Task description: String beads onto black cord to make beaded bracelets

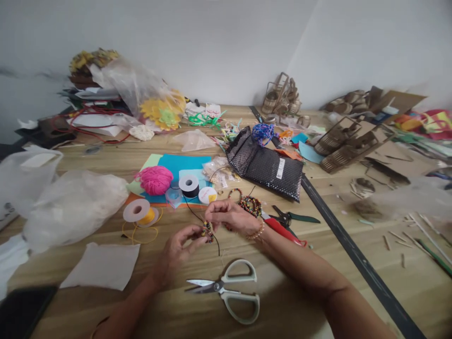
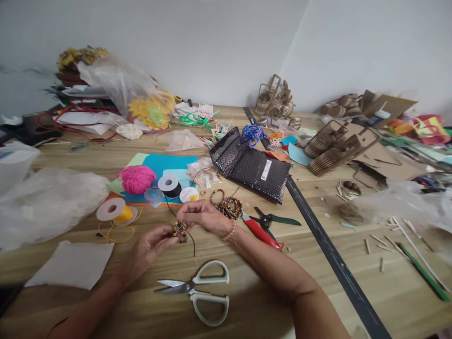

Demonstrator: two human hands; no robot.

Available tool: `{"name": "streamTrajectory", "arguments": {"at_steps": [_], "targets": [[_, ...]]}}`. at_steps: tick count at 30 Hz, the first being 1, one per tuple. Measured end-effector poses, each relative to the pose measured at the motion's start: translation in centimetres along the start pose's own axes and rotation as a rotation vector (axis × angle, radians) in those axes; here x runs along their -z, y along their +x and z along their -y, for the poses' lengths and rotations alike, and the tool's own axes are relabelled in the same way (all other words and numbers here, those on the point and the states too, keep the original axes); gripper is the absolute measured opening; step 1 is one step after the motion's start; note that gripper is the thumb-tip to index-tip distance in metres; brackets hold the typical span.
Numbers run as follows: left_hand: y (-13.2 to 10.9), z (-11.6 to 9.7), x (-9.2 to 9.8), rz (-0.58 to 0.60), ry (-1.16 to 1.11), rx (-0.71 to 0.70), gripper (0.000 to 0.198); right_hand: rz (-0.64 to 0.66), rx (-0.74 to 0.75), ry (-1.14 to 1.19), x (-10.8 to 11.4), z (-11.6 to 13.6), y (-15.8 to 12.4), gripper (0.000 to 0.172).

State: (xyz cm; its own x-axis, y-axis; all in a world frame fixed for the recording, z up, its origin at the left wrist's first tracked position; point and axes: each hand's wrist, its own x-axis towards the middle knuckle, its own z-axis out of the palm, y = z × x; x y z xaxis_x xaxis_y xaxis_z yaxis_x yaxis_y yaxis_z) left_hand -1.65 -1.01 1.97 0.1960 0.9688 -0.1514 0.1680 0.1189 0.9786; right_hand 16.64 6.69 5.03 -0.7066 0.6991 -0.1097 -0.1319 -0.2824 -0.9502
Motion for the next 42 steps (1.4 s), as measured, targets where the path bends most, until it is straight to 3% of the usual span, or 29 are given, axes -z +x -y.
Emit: {"name": "streamTrajectory", "arguments": {"at_steps": [5,11,15,22,29,38,42], "targets": [[0.1,-1.0,0.1,0.099,-0.184,0.029,0.028,-0.077,-0.023,-0.039,0.0,-0.5,0.2,0.020],[0.1,-0.7,0.2,0.083,-0.277,0.055,0.031,-0.114,0.042,-0.159,0.1,-0.5,0.3,0.028],[0.0,-0.4,0.0,0.075,-0.312,0.064,0.031,-0.102,0.062,-0.202,-0.1,-0.2,0.2,0.031],[-0.2,-0.9,0.4,0.221,-0.239,0.117,0.029,-0.116,0.098,-0.300,0.2,-0.2,0.1,0.032],[0.5,0.3,1.7,0.016,-0.308,0.105,0.031,-0.150,0.168,-0.483,1.3,-0.6,0.3,0.027],[0.9,0.6,1.9,-0.116,-0.570,0.106,0.030,-0.107,0.101,-0.505,2.2,-1.6,0.6,0.024],[0.9,0.3,1.9,-0.105,-0.665,0.108,0.028,-0.095,0.094,-0.470,2.4,-1.9,0.6,0.025]]}}
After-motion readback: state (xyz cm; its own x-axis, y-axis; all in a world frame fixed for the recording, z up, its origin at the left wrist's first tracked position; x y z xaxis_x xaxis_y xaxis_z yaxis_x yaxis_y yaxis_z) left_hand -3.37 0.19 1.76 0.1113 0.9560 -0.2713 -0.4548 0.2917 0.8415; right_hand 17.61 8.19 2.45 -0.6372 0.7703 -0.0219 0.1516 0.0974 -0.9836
